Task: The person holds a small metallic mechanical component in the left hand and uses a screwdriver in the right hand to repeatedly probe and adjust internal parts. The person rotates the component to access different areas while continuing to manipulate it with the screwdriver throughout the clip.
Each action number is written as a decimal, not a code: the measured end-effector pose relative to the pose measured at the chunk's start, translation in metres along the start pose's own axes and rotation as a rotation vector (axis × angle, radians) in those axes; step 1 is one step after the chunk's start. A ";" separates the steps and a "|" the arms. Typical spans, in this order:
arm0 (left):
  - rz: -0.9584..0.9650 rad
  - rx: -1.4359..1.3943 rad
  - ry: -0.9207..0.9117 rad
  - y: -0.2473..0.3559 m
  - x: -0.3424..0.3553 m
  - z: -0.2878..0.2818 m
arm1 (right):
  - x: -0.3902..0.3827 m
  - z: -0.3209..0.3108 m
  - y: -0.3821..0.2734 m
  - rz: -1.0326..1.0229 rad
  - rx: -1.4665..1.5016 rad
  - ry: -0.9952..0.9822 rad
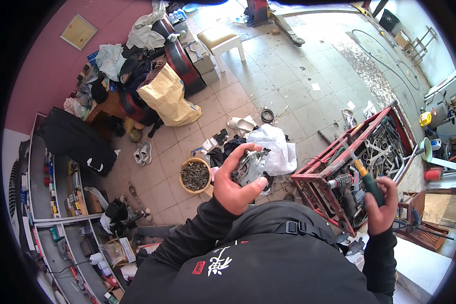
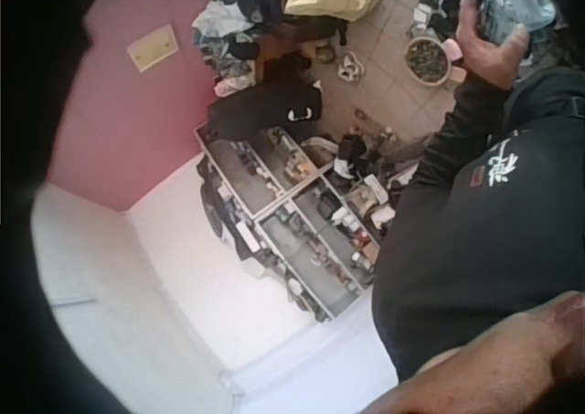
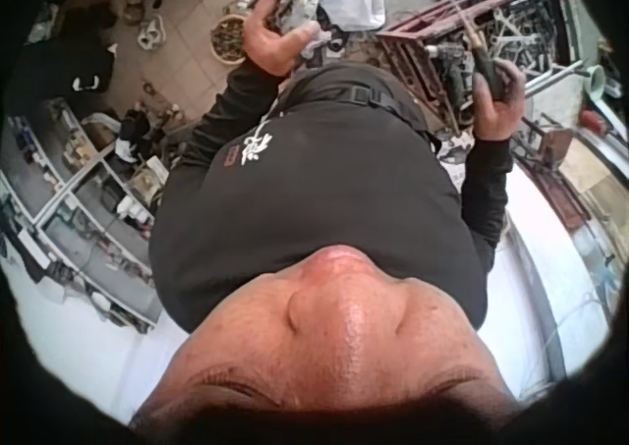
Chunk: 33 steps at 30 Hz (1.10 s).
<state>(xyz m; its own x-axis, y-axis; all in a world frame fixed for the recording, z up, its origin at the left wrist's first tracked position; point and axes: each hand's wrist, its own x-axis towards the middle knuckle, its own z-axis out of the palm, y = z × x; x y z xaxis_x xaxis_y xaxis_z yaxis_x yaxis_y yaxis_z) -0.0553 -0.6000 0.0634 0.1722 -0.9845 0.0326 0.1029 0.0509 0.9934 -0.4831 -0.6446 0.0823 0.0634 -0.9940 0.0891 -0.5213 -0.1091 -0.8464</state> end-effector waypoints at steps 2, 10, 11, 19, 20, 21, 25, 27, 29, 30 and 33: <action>0.053 0.058 -0.021 0.000 0.002 -0.002 | -0.006 0.008 -0.056 -0.079 0.088 -0.166; 0.136 0.237 -0.044 0.007 0.000 -0.018 | -0.002 0.042 -0.117 -0.187 0.148 -0.386; 0.123 0.235 -0.035 0.007 -0.001 -0.020 | -0.001 0.043 -0.118 -0.174 0.149 -0.406; 0.161 0.310 0.026 0.006 -0.005 -0.027 | 0.002 0.056 -0.124 -0.179 0.161 -0.439; 0.164 0.323 0.029 0.006 -0.006 -0.028 | 0.002 0.057 -0.125 -0.124 0.169 -0.451; 0.155 0.345 0.030 0.006 -0.007 -0.028 | 0.002 0.059 -0.125 -0.091 0.188 -0.456; 0.194 0.413 0.052 0.007 -0.009 -0.027 | 0.000 0.061 -0.129 -0.029 0.210 -0.463; 0.187 0.378 0.042 0.008 -0.008 -0.027 | -0.001 0.062 -0.130 -0.036 0.212 -0.468; 0.174 0.344 0.037 0.009 -0.008 -0.026 | -0.001 0.063 -0.130 -0.052 0.205 -0.466; 0.166 0.325 0.035 0.010 -0.008 -0.026 | -0.002 0.063 -0.129 -0.068 0.199 -0.462; 0.157 0.310 0.028 0.011 -0.009 -0.026 | -0.004 0.062 -0.129 -0.065 0.207 -0.463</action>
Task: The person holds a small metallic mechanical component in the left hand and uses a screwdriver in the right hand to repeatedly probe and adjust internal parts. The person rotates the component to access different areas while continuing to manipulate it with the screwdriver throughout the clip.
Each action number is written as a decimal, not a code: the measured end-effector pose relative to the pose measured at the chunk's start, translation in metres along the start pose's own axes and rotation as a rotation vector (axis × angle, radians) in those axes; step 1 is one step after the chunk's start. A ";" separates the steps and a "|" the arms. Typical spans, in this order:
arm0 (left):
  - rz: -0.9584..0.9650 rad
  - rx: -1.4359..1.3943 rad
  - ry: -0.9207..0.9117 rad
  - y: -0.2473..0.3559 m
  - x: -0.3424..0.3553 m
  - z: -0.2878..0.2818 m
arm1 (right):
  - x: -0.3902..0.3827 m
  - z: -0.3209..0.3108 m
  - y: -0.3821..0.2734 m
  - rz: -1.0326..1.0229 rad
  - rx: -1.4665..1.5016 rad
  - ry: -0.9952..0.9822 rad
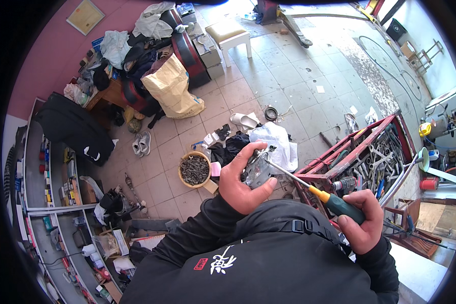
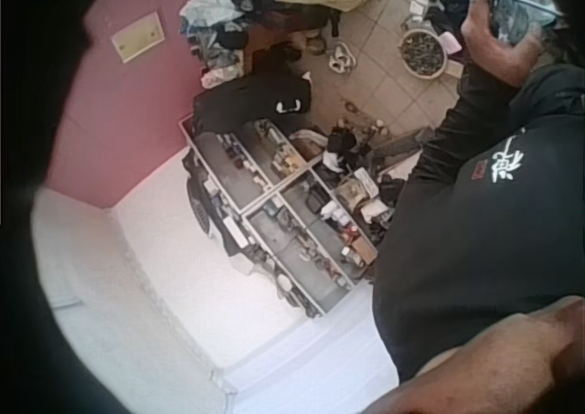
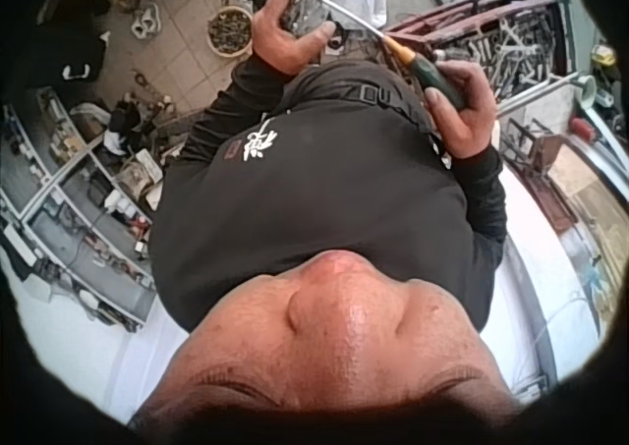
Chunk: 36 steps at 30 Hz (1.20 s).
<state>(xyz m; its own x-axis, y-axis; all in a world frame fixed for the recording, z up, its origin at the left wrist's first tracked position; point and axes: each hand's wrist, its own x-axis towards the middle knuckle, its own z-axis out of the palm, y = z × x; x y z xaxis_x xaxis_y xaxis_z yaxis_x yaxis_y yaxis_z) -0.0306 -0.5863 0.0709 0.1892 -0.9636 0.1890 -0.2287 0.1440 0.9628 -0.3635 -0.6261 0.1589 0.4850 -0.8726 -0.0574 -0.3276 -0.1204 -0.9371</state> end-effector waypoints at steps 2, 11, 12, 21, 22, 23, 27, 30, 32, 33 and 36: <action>-0.011 -0.002 -0.011 0.000 -0.001 0.001 | -0.002 -0.001 -0.001 0.038 0.020 -0.005; 0.147 0.165 0.081 -0.010 -0.002 0.005 | 0.001 0.005 0.005 0.575 0.717 -0.134; 0.178 0.194 0.088 -0.012 -0.001 0.005 | 0.001 0.006 0.008 0.581 0.736 -0.149; 0.082 0.195 0.045 -0.019 -0.007 0.006 | 0.006 0.013 0.028 -0.531 -0.428 -0.093; 0.078 0.199 0.042 -0.018 -0.008 0.007 | 0.006 0.013 0.028 -0.565 -0.471 -0.085; 0.073 0.202 0.039 -0.018 -0.008 0.007 | 0.007 0.011 0.026 -0.612 -0.537 -0.054; 0.062 0.178 0.027 -0.017 -0.008 0.009 | 0.009 0.006 0.019 -0.807 -0.806 -0.053; 0.080 0.179 0.040 -0.017 -0.007 0.010 | 0.010 0.009 0.014 -0.700 -0.680 -0.046; 0.099 0.193 0.045 -0.017 -0.005 0.010 | 0.009 0.012 0.010 -0.423 -0.285 -0.138; 0.111 0.200 0.043 -0.017 -0.005 0.010 | 0.011 0.009 0.008 -0.341 -0.189 -0.205; 0.200 0.230 0.049 -0.018 -0.003 0.011 | 0.007 0.005 0.000 0.479 0.508 -0.291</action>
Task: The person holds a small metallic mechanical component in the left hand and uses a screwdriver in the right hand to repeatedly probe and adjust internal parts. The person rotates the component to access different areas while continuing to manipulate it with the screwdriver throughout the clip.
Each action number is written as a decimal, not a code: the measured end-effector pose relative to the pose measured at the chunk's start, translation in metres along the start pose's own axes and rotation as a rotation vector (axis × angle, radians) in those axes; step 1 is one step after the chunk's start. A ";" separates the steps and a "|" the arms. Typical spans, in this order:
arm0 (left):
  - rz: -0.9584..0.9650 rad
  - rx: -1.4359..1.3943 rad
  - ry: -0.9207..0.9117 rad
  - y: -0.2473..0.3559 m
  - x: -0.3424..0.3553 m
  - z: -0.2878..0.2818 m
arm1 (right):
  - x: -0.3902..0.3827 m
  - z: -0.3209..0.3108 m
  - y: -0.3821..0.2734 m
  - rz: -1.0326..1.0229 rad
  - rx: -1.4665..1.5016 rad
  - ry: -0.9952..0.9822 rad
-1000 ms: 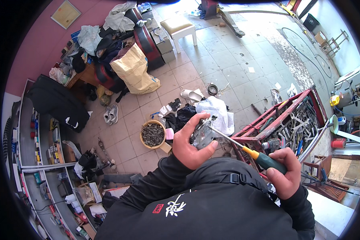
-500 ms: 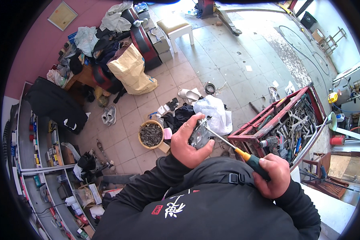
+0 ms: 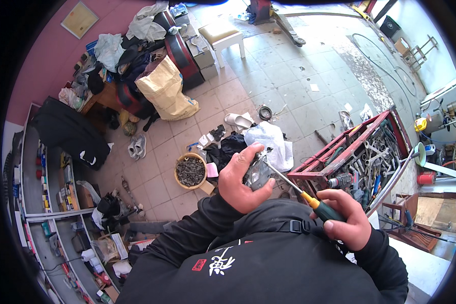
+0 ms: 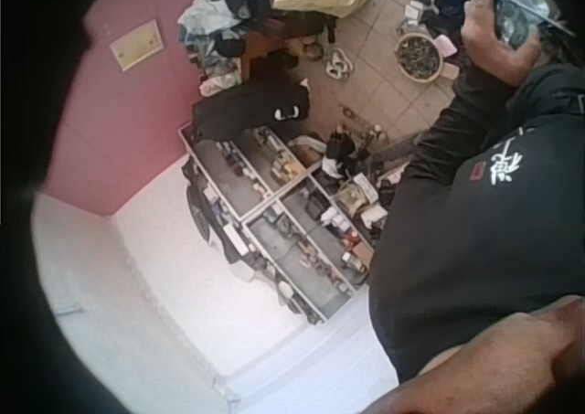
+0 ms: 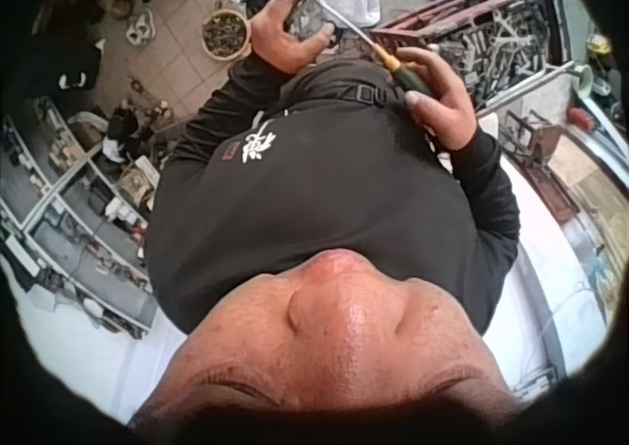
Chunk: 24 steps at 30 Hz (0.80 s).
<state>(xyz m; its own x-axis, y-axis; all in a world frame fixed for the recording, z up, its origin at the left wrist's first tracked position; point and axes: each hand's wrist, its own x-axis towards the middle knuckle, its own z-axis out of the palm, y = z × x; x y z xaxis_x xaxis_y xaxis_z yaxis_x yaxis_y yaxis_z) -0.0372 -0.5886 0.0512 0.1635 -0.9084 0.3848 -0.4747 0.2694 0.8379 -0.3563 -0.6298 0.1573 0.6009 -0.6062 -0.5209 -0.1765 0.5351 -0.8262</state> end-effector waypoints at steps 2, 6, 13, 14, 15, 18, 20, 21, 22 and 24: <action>0.010 -0.003 -0.018 0.000 0.000 0.001 | 0.000 0.002 0.000 -0.069 -0.169 -0.011; -0.016 -0.002 -0.031 -0.001 -0.002 0.001 | -0.002 0.013 0.010 -0.667 -1.176 0.131; -0.064 -0.006 -0.066 -0.002 -0.002 0.004 | 0.001 0.013 0.006 -0.840 -1.166 0.254; -0.078 0.008 -0.055 -0.002 -0.001 0.005 | 0.002 0.012 0.003 -0.791 -1.026 0.252; -0.073 0.016 -0.035 -0.001 -0.001 0.007 | 0.001 0.011 0.000 -0.776 -0.906 0.261; -0.041 0.039 -0.005 0.000 0.002 0.007 | -0.002 0.007 -0.005 -0.341 -0.365 0.233; -0.015 0.060 -0.012 0.001 0.004 0.005 | -0.010 0.001 -0.009 -0.020 -0.042 0.117; -0.001 0.071 -0.024 0.002 0.005 0.004 | -0.010 -0.001 -0.008 0.039 0.063 0.071; 0.011 0.076 -0.027 0.003 0.006 0.003 | -0.009 -0.003 -0.007 0.097 0.168 0.026; -0.028 0.036 -0.066 0.004 0.007 0.004 | -0.005 -0.008 -0.001 0.111 0.254 -0.005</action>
<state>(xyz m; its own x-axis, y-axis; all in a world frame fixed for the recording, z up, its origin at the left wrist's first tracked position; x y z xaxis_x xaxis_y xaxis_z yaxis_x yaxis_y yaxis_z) -0.0413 -0.5951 0.0557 0.1205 -0.9350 0.3337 -0.5015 0.2327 0.8332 -0.3651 -0.6320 0.1594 0.5925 -0.5329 -0.6042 -0.0408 0.7291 -0.6832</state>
